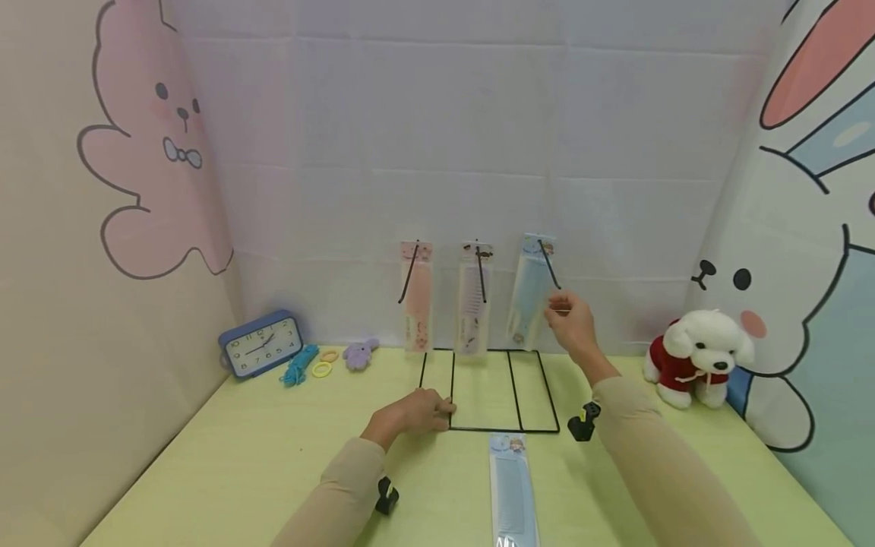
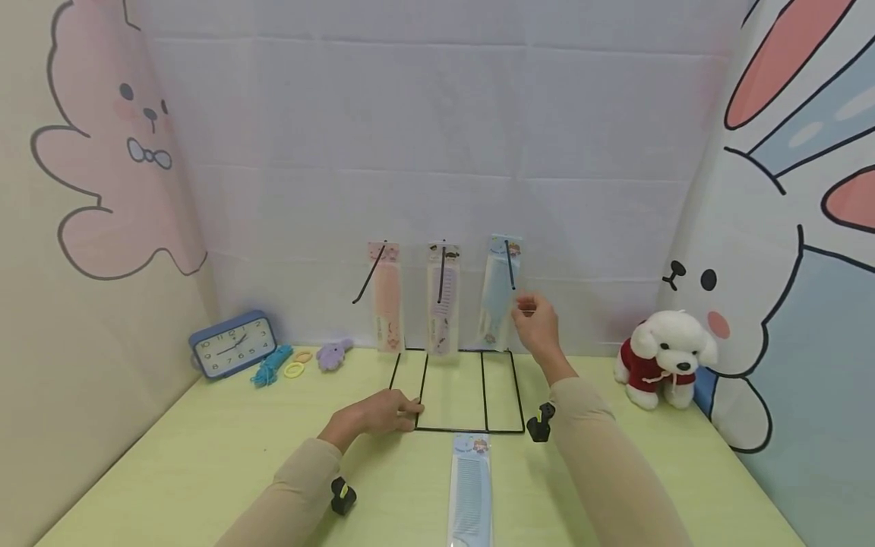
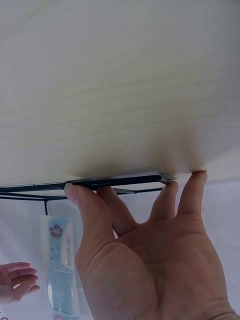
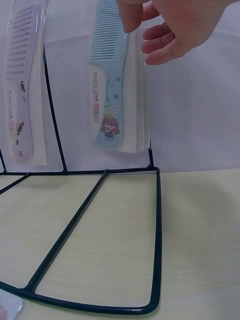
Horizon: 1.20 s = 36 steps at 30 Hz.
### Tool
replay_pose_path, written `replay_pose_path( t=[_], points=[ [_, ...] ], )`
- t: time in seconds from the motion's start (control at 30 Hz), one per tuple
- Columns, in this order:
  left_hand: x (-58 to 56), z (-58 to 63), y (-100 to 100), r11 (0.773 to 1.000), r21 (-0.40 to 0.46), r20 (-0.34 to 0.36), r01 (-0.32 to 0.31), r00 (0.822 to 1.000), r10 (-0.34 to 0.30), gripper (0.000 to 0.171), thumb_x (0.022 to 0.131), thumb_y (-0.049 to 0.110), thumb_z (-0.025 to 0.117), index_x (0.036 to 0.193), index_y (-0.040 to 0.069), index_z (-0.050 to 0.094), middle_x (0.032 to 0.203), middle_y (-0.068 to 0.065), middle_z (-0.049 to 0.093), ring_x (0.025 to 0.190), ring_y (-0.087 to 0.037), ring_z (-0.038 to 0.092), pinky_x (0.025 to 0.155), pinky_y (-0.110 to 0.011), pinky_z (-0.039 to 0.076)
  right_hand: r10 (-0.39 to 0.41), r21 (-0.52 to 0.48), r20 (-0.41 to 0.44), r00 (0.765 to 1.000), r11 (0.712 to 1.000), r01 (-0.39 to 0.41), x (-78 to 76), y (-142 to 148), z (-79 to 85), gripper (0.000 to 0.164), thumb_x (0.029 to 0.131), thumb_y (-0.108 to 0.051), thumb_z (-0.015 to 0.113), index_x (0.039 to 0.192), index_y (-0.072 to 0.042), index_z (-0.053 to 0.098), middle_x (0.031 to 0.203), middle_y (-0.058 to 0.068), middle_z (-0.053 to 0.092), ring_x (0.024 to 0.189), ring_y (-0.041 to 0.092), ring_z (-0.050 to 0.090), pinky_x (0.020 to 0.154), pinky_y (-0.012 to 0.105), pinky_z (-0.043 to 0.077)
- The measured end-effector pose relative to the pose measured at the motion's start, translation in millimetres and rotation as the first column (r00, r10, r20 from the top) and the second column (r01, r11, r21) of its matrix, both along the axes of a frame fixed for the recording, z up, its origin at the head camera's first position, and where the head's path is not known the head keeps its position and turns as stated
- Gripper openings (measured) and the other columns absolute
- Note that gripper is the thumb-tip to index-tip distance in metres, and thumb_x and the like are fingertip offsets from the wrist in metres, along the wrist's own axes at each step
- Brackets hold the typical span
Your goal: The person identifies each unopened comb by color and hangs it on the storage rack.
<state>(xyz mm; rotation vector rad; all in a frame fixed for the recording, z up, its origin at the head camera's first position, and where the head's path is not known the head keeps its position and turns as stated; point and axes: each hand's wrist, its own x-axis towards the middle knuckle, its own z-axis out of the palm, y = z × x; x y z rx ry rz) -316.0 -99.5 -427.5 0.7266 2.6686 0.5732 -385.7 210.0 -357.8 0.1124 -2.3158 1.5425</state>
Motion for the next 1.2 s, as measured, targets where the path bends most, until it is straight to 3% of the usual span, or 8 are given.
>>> replay_pose_path(
  t=[0.17, 0.57, 0.8, 0.97, 1.2],
  points=[
    [0.7, 0.3, 0, 1.000, -0.001, 0.000, 0.003, 1.000, -0.003, 0.043, 0.099, 0.019, 0.065, 0.141, 0.011, 0.059, 0.149, -0.004, 0.050, 0.145, -0.034, 0.031, 0.118, -0.051, 0.023, -0.010, -0.007, 0.013, 1.000, 1.000, 0.010, 1.9, -3, -2.5, 0.030, 0.100, -0.006, 0.058, 0.127, 0.006, 0.057, 0.126, 0.023, 0.058, 0.115, 0.034, 0.056, 0.090, 0.036, 0.055],
    [-1.2, -4.7, 0, 1.000, 0.002, -0.006, 0.008, 1.000, -0.008, 0.043, 0.098, 0.019, 0.065, 0.140, 0.011, 0.060, 0.148, -0.004, 0.051, 0.144, -0.033, 0.034, 0.117, -0.050, 0.028, 0.024, -0.038, 0.000, 1.000, 0.999, -0.024, 25.8, -27, -6.9, 0.028, 0.100, -0.005, 0.058, 0.124, 0.008, 0.059, 0.120, 0.021, 0.060, 0.107, 0.032, 0.060, 0.083, 0.029, 0.056],
    [-0.7, -5.3, -1, 1.000, 0.011, 0.002, -0.002, 1.000, 0.002, 0.043, 0.098, 0.019, 0.066, 0.140, 0.011, 0.060, 0.148, -0.004, 0.051, 0.145, -0.034, 0.033, 0.117, -0.051, 0.025, 0.086, -0.057, -0.036, 0.996, 0.994, -0.088, 51.9, -38, -15.3, 0.027, 0.099, -0.007, 0.060, 0.120, 0.010, 0.058, 0.117, 0.022, 0.060, 0.106, 0.034, 0.062, 0.083, 0.036, 0.058],
    [-1.7, -5.1, -1, 1.000, 0.015, -0.003, 0.003, 1.000, -0.003, 0.043, 0.098, 0.019, 0.066, 0.140, 0.011, 0.060, 0.149, -0.005, 0.050, 0.143, -0.033, 0.036, 0.116, -0.049, 0.030, 0.123, -0.118, -0.021, 0.992, 0.985, -0.124, 75.5, -42, -18.3, 0.026, 0.099, -0.009, 0.062, 0.119, 0.008, 0.058, 0.117, 0.021, 0.059, 0.106, 0.032, 0.062, 0.085, 0.036, 0.058],
    [-3.7, -4.3, 0, 1.000, 0.008, -0.017, 0.013, 1.000, -0.013, 0.044, 0.098, 0.020, 0.066, 0.141, 0.011, 0.059, 0.149, -0.005, 0.050, 0.142, -0.032, 0.038, 0.116, -0.047, 0.030, 0.190, -0.129, 0.047, 0.981, 0.975, -0.182, 108.5, -45, -26.3, 0.026, 0.098, -0.010, 0.064, 0.119, 0.005, 0.060, 0.121, 0.022, 0.058, 0.106, 0.033, 0.063, 0.079, 0.038, 0.060]
  ],
)
